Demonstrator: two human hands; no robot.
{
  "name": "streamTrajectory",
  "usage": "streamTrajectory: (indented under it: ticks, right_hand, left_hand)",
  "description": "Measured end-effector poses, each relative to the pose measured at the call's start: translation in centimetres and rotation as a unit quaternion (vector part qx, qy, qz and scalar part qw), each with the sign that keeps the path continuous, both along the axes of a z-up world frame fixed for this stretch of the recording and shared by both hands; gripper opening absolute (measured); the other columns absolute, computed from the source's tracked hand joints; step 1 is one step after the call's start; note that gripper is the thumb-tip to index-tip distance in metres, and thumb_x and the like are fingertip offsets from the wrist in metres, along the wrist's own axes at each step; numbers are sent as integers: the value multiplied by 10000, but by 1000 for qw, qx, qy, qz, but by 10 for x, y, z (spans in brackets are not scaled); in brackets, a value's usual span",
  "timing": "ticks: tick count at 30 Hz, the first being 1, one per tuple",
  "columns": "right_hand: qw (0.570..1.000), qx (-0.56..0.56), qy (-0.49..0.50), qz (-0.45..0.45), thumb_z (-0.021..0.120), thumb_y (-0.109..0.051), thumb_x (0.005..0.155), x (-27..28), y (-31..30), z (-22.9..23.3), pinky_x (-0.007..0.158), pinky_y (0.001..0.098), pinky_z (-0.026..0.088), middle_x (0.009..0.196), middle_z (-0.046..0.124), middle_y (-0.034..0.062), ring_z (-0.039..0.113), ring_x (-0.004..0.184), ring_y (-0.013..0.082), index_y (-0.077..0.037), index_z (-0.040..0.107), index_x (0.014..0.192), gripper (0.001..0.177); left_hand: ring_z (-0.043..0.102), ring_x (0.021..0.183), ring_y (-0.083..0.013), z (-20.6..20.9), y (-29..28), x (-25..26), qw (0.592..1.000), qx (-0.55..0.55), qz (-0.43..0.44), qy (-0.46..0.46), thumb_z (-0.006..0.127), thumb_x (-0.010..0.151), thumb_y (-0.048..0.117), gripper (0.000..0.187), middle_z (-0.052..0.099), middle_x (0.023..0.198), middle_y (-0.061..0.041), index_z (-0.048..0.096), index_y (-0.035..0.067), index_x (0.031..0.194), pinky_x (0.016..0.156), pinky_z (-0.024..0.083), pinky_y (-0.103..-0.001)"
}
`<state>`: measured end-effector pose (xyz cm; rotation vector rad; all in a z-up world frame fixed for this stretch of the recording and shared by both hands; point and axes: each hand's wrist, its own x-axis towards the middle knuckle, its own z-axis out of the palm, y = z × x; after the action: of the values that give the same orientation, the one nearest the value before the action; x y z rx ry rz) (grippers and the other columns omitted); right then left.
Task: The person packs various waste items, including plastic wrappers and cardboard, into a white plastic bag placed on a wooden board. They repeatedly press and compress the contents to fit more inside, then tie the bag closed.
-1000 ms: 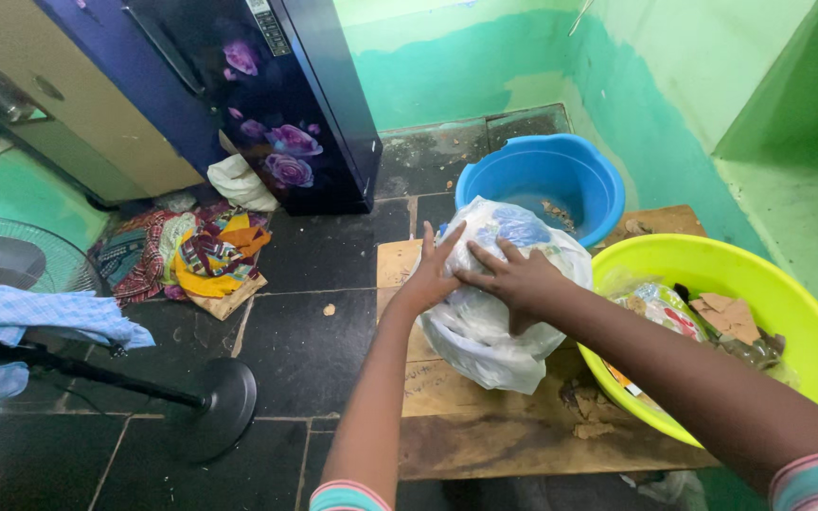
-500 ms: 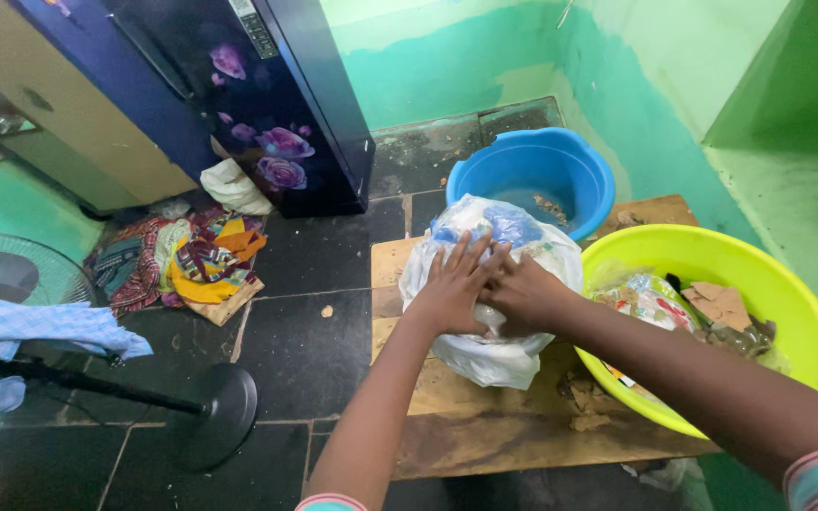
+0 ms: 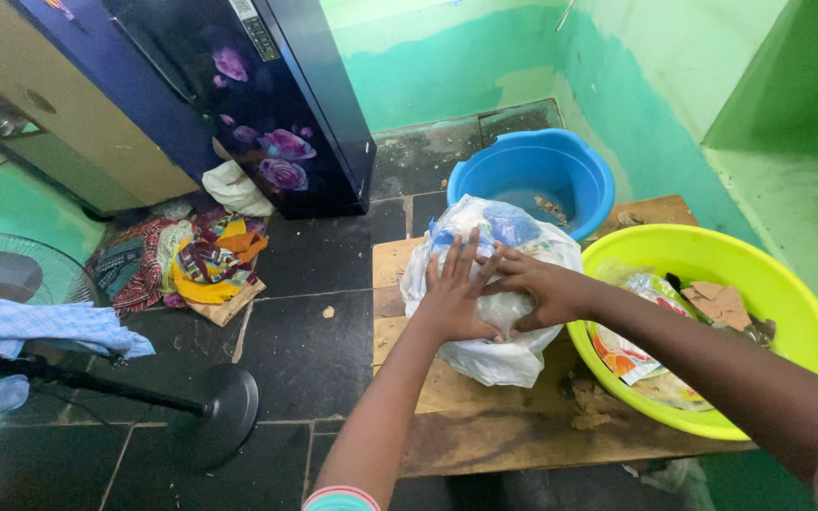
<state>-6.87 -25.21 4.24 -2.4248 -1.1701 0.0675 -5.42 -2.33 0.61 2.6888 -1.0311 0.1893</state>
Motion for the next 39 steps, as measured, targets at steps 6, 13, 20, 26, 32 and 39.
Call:
streamTrajectory:
  ticks: [6, 13, 20, 26, 32, 39]
  right_hand:
    - [1000, 8, -23, -16, 937, -298, 555, 2, -4, -4, 1193, 505, 230, 1654, 85, 229, 156, 1522, 421, -151, 299, 1493, 1143]
    - [981, -148, -84, -97, 946, -380, 533, -6, 10, 7, 1142, 495, 316, 1684, 124, 117, 231, 1531, 329, -228, 333, 1488, 1145]
    - [974, -187, -86, -97, 943, -381, 561, -11, 16, 7, 1104, 500, 328, 1683, 104, 142, 215, 1520, 344, -378, 236, 1584, 1244]
    - [972, -198, -76, -96, 955, -365, 561, -10, 13, 1, 1139, 530, 283, 1674, 66, 165, 149, 1540, 361, -338, 235, 1582, 1250]
    - [980, -170, -71, -73, 962, -342, 553, -6, 13, -7, 1153, 580, 241, 1677, 28, 149, 101, 1535, 395, -348, 308, 1569, 1208]
    - [988, -143, -6, -54, 952, -300, 562, 5, 10, -14, 1180, 617, 156, 1686, -14, 135, 23, 1550, 420, -383, 318, 1523, 1154]
  left_hand:
    - [-47, 1567, -469, -20, -1, -12, 997, -10, 71, -20, 853, 501, 767, 1478, -79, 1713, -171, 27, 306, 1637, 1101, 109, -828]
    - [-94, 1554, -481, -7, -4, -10, 985, 69, 89, 128, 861, 602, 709, 1436, -159, 1706, -186, -9, 258, 1651, 1098, 165, -784]
    - [638, 1303, -313, 47, 39, 25, 986, 107, 70, 106, 830, 714, 569, 772, 673, 1338, -89, 622, 191, 1355, 1083, 492, -469]
    - [594, 1194, -302, 52, -8, 7, 976, 211, 57, 26, 971, 409, 541, 1082, 582, 1241, -84, 498, 102, 1277, 894, 515, -462]
    - [487, 1174, -265, 37, -17, -4, 956, 265, 105, -77, 974, 403, 595, 1116, 494, 1233, -62, 464, 128, 1278, 888, 454, -458]
    - [472, 1245, -293, 28, 1, -16, 979, 163, 115, -41, 955, 485, 517, 1067, 470, 1363, -63, 449, 176, 1359, 815, 480, -553]
